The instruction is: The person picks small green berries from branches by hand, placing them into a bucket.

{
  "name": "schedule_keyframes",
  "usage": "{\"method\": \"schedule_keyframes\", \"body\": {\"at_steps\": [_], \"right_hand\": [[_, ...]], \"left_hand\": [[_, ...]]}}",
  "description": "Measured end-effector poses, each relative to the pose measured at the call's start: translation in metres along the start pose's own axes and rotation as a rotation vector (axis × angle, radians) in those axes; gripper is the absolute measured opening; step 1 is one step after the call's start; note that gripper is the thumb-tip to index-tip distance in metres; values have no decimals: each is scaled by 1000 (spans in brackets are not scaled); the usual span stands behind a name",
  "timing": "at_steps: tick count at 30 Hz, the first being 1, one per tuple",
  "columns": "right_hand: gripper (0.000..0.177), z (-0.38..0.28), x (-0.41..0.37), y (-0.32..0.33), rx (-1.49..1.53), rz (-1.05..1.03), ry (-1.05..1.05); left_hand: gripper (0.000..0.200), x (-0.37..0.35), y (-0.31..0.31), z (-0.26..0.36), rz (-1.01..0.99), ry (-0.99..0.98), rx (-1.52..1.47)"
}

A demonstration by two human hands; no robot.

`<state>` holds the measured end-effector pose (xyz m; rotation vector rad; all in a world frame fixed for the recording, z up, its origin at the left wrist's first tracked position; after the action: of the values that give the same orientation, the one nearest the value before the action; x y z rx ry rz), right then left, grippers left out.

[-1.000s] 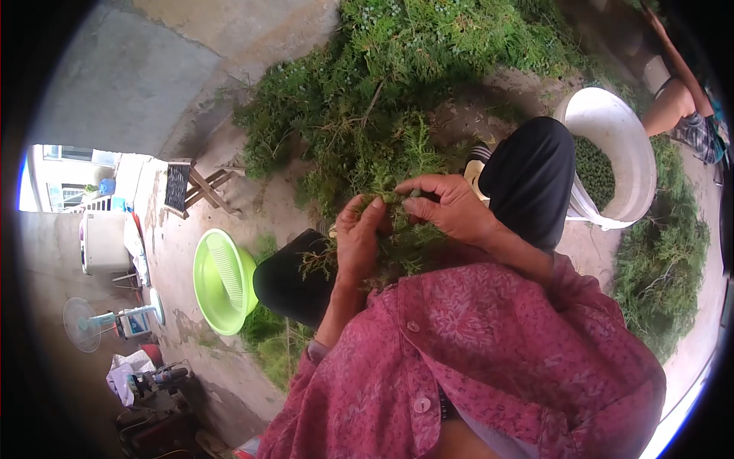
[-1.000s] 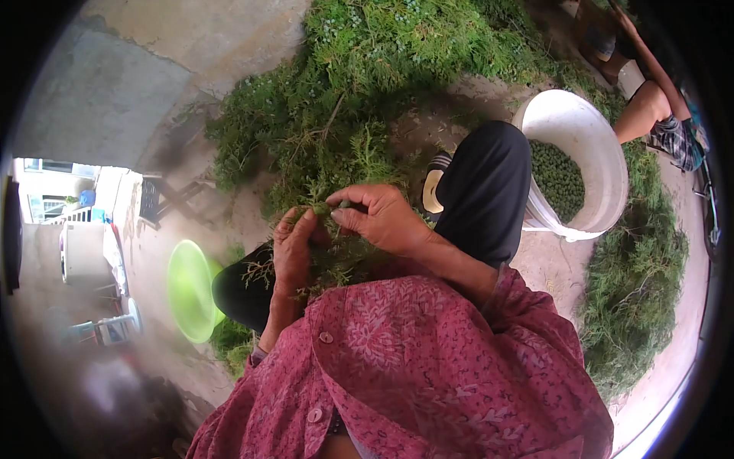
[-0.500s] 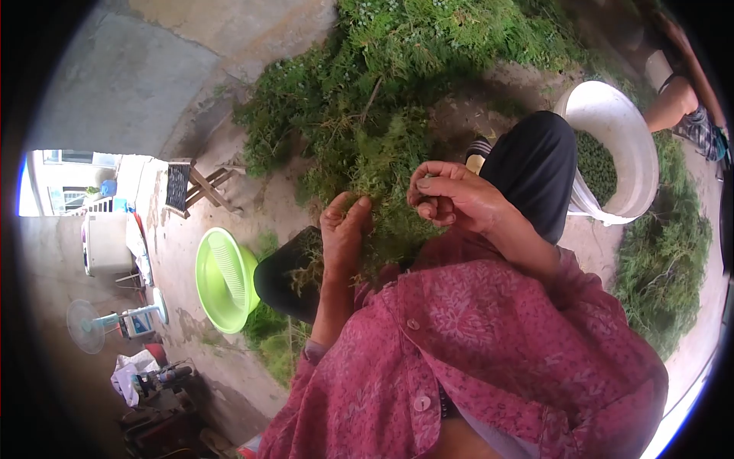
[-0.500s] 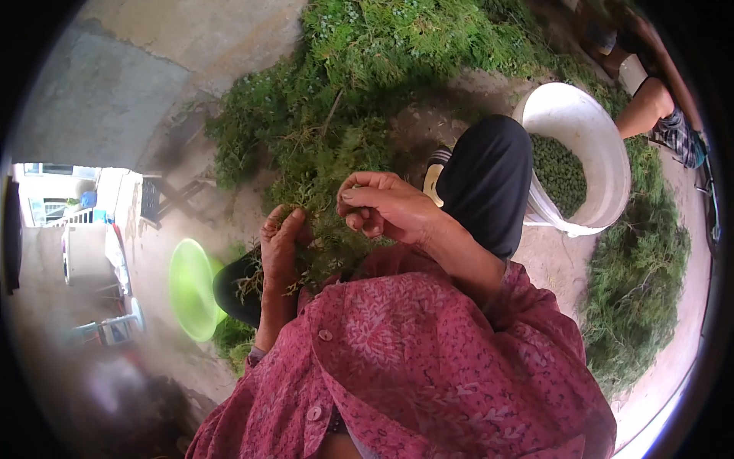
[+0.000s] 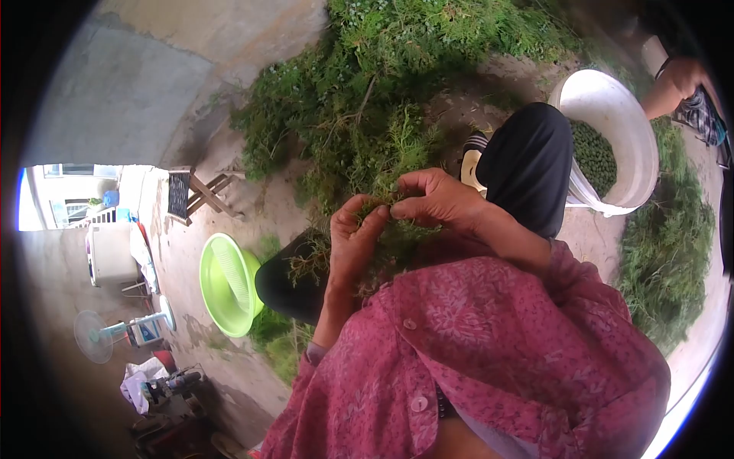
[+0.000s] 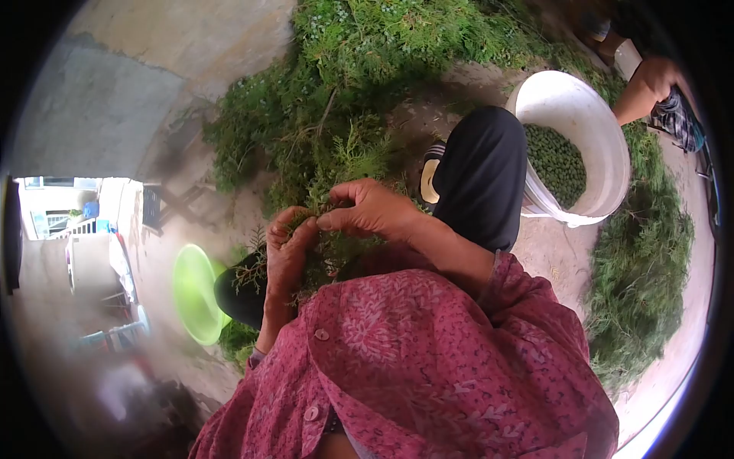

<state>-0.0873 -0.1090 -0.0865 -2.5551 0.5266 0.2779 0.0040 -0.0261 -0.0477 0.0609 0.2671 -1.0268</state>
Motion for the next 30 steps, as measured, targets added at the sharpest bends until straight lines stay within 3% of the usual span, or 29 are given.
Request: {"method": "schedule_keyframes", "body": {"at_steps": [4,7,9,10,12,13,15,16,22,30], "right_hand": [[14,5,1,-5,106,-49,48],[11,2,-4,2,-22,-97,85],[7,15,-4,19,312,-37,-45],[7,14,-4,28,312,-37,-44],[15,1,-6,31,636,-195,39],[15,-2,-7,28,638,-196,40],[30,-7,-9,26,443,-49,30],[42,-9,-11,18,439,-98,43],[33,-19,-12,3,163,-81,83],[18,-3,-8,0,148,-82,-26]], "left_hand": [[5,-1,7,-7,15,37,77],[6,-3,4,-3,-25,53,76],[7,-5,4,1,-51,42,95],[7,-5,7,3,-65,38,68],[7,-5,9,5,-77,34,41],[7,-5,7,5,-110,50,46],[6,-2,1,7,-155,67,55],[6,-3,-5,8,-174,106,44],[7,-3,-10,5,-205,96,70],[7,-3,-3,3,-170,144,111]]}}
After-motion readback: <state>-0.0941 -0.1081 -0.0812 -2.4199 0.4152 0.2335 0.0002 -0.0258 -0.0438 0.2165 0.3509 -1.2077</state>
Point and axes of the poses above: each hand's wrist, its own x-axis towards the middle knuckle, its own y-axis out of the back of the hand, z = x × y, the point moved 7 cm from there along x, towards the middle knuckle, and after that the axes turned 2 degrees about -x, right-handed, at the moved point
